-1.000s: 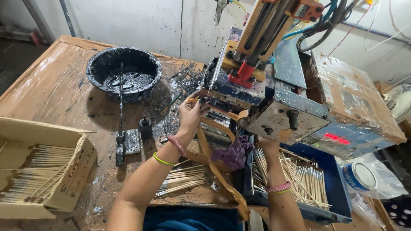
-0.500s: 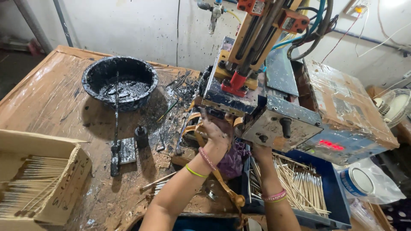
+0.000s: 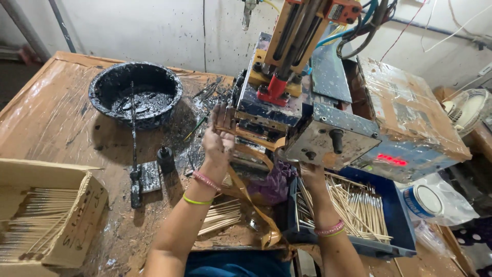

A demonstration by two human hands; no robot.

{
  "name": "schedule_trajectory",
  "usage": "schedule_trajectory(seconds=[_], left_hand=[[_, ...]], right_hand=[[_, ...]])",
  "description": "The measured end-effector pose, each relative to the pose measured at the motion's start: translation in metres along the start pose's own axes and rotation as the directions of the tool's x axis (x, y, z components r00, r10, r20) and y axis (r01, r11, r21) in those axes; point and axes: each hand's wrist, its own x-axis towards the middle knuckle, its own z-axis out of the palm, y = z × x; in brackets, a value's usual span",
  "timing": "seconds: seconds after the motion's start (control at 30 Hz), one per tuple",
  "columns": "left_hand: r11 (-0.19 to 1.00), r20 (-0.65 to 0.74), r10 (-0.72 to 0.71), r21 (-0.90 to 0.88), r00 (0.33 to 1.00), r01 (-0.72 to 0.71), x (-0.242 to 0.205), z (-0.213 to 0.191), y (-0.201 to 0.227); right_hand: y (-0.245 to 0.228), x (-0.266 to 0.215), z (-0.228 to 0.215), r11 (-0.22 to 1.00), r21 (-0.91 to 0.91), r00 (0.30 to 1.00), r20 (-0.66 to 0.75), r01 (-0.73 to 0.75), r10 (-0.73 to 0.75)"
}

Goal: The person operates a machine to process wooden sticks, repeatedly inserting bundles into the device and removing them. They also wipe the machine's components with a cloth and handle a black container on the workbench.

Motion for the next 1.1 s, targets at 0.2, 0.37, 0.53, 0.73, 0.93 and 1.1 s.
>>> schedule_trajectory(seconds=[0.2, 0.37, 0.53, 0.73, 0.93, 1.1], left_hand=[[0.348, -0.083, -0.180, 0.927, 0.980, 0.142, -0.165, -0.106, 0.034], [-0.191, -0.285, -0.799, 0.955, 0.530, 0.226, -0.236, -0.029, 0.085], [-0.717, -0.100, -0.241, 0.688, 0.965, -0.108, -0.222, -0.105, 0.083], [-0.943, -0.196, -0.152, 0.322, 0.969, -0.083, -0.208, -0.156, 0.047], [-0.969, -0.167, -0.218, 0.155, 0.962, -0.193, -0.205, -0.198, 0.031], [-0.976, -0.257, -0.165, 0.182, 0.952, -0.120, -0.193, -0.166, 0.015]], right_hand=[[0.073, -0.131, -0.133, 0.926, 0.284, 0.958, -0.069, -0.249, 0.279], [0.072, -0.275, -0.337, 0.784, 0.571, 0.781, -0.365, -0.242, 0.507], [-0.011, -0.312, -0.301, 0.611, -0.742, 0.868, -0.467, -0.277, -0.173], [0.015, -0.322, -0.155, 0.438, -0.879, 0.977, -0.126, -0.189, 0.170], [-0.019, -0.310, -0.169, 0.647, -0.686, 0.943, -0.264, -0.332, 0.204], [-0.063, -0.277, -0.179, 0.715, -0.636, 0.922, -0.386, -0.291, 0.031]])
